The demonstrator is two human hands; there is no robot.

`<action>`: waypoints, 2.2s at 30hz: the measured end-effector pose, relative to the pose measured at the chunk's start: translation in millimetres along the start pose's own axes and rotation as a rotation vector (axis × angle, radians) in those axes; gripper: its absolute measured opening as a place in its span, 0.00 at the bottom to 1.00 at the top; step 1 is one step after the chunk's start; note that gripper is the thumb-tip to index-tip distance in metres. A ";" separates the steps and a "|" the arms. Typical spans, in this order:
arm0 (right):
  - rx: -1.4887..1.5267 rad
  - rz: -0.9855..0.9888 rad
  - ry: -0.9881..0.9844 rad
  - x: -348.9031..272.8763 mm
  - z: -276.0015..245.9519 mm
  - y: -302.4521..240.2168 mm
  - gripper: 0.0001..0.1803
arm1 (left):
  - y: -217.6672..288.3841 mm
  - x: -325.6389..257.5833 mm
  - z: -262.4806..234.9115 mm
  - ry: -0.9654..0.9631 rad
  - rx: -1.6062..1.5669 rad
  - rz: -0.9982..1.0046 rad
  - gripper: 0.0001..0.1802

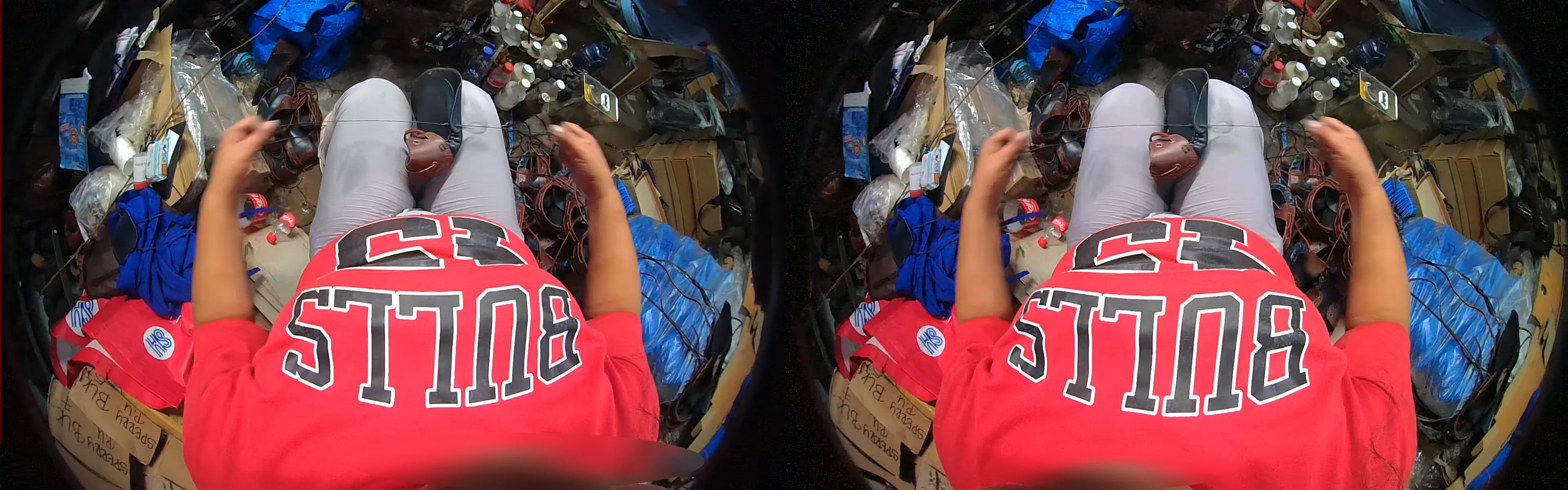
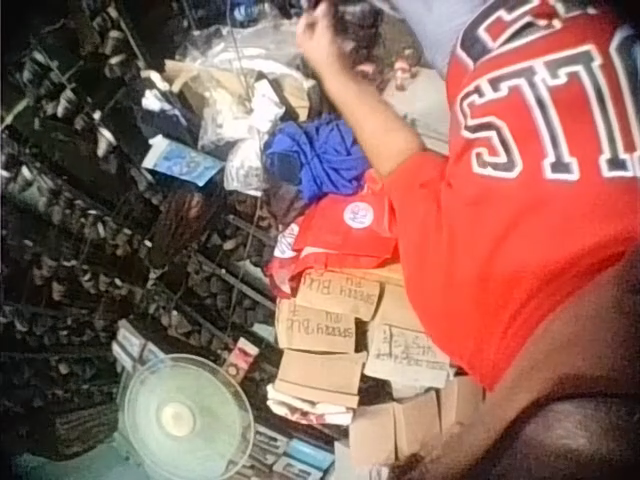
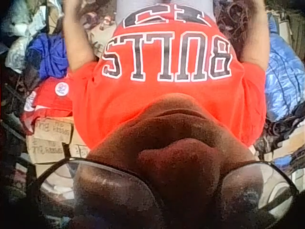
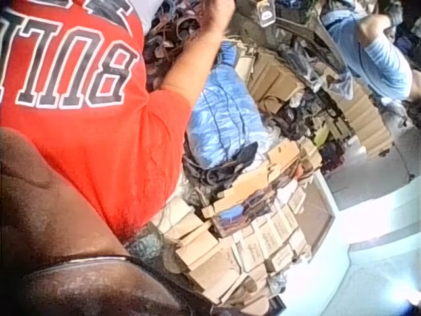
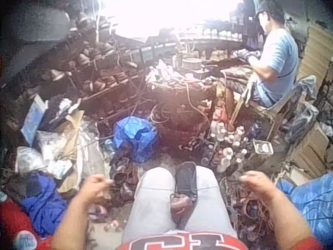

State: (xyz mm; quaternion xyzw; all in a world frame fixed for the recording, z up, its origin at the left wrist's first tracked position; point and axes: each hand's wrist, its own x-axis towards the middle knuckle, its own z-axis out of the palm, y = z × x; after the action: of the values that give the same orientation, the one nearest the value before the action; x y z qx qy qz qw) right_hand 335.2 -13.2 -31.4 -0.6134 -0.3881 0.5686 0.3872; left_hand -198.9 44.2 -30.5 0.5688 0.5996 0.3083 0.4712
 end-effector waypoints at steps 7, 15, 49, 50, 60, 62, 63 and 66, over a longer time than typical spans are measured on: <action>-0.143 0.206 0.014 7.6 -61.3 33.9 0.13 | -35.9 6.4 -54.8 0.395 0.217 -0.003 0.19; -0.578 -0.450 -0.236 29.7 56.5 -34.3 0.09 | 103.0 42.2 155.2 -0.249 0.401 0.708 0.27; -1.118 -0.820 -0.284 4.1 107.5 -37.7 0.11 | 105.2 74.4 190.6 -0.993 0.459 0.269 0.19; -1.279 -0.858 -0.289 3.9 111.2 -44.3 0.10 | 106.1 74.3 189.9 -1.000 0.461 0.268 0.19; -1.189 -0.649 -0.278 12.2 128.2 -45.8 0.04 | 98.8 94.3 201.4 -0.755 0.530 0.581 0.16; -1.079 -0.464 -0.350 16.5 121.0 -48.1 0.08 | 94.6 93.8 201.1 -0.745 0.501 0.616 0.16; -1.089 -0.472 -0.344 18.3 120.5 -46.2 0.09 | 92.6 92.2 199.9 -0.732 0.473 0.649 0.15; -1.064 -0.457 -0.304 22.5 131.7 -39.5 0.08 | 85.1 94.5 204.8 -0.622 0.473 0.677 0.15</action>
State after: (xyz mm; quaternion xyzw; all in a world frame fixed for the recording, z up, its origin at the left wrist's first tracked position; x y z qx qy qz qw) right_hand 203.5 27.6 -11.3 -0.5358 -0.7926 0.2799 0.0796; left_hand 30.5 115.9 -48.7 0.8865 0.2670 0.1160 0.3596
